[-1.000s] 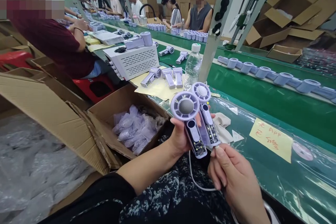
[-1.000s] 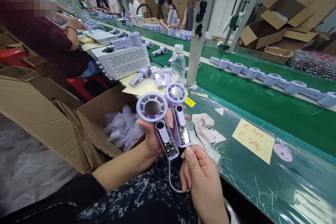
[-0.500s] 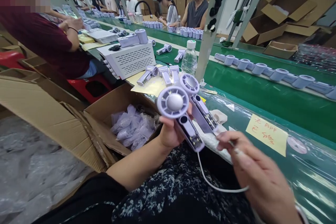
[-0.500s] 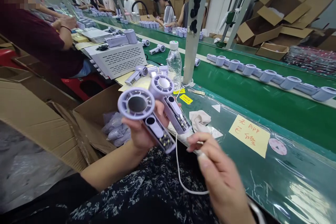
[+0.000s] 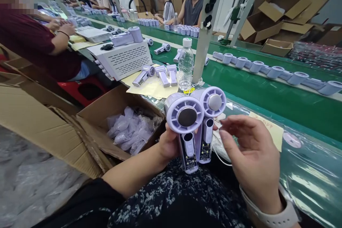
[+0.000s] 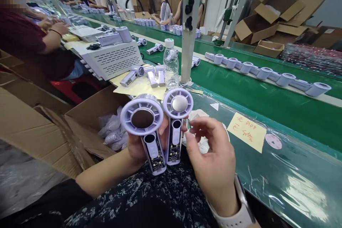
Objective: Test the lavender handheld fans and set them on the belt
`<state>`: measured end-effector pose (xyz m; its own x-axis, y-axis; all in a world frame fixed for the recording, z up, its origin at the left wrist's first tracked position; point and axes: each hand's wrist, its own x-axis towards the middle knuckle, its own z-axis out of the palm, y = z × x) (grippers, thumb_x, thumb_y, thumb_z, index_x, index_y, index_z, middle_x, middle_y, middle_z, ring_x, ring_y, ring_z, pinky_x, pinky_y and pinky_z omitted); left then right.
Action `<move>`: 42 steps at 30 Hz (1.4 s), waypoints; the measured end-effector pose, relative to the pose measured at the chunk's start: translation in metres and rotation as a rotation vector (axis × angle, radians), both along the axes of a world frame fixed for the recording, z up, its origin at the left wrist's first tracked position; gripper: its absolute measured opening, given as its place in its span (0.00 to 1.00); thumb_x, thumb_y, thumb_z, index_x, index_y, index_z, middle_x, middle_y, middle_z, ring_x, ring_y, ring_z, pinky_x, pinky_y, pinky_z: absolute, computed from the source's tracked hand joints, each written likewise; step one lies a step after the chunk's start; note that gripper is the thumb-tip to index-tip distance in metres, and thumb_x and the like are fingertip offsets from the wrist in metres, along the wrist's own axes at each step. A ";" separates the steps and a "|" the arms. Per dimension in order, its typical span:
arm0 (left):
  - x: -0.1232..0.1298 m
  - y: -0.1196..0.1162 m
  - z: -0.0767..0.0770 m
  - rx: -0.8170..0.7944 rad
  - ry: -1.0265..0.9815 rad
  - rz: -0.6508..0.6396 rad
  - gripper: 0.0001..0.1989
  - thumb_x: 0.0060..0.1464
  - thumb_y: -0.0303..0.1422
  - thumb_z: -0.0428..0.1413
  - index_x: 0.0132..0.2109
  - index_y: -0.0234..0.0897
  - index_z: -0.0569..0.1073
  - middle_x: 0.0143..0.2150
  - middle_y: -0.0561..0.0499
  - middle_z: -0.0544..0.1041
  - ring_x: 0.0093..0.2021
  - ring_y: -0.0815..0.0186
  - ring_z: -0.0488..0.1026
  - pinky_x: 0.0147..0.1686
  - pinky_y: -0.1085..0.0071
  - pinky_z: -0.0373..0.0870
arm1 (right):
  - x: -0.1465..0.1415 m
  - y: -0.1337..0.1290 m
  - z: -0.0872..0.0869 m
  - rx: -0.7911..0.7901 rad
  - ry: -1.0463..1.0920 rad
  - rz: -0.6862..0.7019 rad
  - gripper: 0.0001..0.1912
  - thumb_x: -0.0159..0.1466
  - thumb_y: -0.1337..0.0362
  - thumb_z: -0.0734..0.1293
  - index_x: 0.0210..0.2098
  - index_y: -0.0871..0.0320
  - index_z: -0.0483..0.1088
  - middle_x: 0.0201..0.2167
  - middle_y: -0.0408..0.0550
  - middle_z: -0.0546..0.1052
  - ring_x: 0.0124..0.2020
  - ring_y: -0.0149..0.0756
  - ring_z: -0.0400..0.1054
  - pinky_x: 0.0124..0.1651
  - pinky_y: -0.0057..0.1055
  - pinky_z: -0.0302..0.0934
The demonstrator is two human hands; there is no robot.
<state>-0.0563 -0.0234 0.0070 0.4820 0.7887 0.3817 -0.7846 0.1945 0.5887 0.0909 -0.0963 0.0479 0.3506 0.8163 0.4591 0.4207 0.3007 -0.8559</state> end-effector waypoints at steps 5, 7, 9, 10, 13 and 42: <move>0.004 -0.009 -0.007 -0.009 -0.068 0.111 0.24 0.50 0.53 0.67 0.43 0.36 0.80 0.31 0.53 0.78 0.21 0.72 0.69 0.26 0.73 0.71 | -0.027 -0.012 0.010 0.081 0.049 0.060 0.12 0.63 0.72 0.71 0.42 0.51 0.69 0.49 0.46 0.75 0.35 0.33 0.72 0.37 0.33 0.70; 0.003 -0.009 -0.004 -0.015 -0.060 0.093 0.25 0.50 0.54 0.66 0.42 0.36 0.80 0.31 0.52 0.78 0.22 0.70 0.70 0.27 0.72 0.73 | -0.024 -0.009 0.008 0.100 0.032 0.051 0.12 0.63 0.72 0.72 0.42 0.52 0.68 0.49 0.46 0.74 0.36 0.33 0.71 0.37 0.33 0.70; 0.000 -0.007 0.000 -0.036 -0.015 0.044 0.26 0.50 0.56 0.65 0.40 0.36 0.80 0.31 0.50 0.79 0.28 0.65 0.76 0.33 0.68 0.76 | -0.010 0.007 0.005 0.127 -0.032 -0.011 0.12 0.64 0.69 0.71 0.44 0.53 0.68 0.47 0.48 0.74 0.38 0.35 0.72 0.39 0.35 0.71; -0.004 -0.005 0.003 -0.050 0.017 0.028 0.27 0.50 0.58 0.65 0.39 0.36 0.80 0.33 0.49 0.79 0.31 0.61 0.78 0.36 0.66 0.78 | 0.000 0.022 0.003 0.101 -0.116 -0.066 0.11 0.66 0.68 0.70 0.46 0.54 0.68 0.46 0.49 0.74 0.39 0.36 0.73 0.40 0.35 0.71; -0.022 0.000 0.004 -0.077 0.124 0.064 0.28 0.49 0.59 0.65 0.37 0.36 0.81 0.40 0.45 0.83 0.41 0.56 0.81 0.45 0.63 0.79 | 0.036 0.087 -0.006 -0.203 -0.525 -0.188 0.06 0.71 0.69 0.64 0.47 0.60 0.69 0.43 0.52 0.76 0.43 0.39 0.74 0.47 0.39 0.71; -0.043 -0.001 -0.003 -0.204 0.076 -0.064 0.34 0.48 0.67 0.58 0.33 0.37 0.73 0.36 0.42 0.80 0.43 0.51 0.79 0.45 0.58 0.76 | -0.010 0.021 0.020 -0.143 -0.464 0.281 0.10 0.71 0.61 0.65 0.34 0.52 0.73 0.23 0.38 0.76 0.21 0.31 0.71 0.24 0.26 0.61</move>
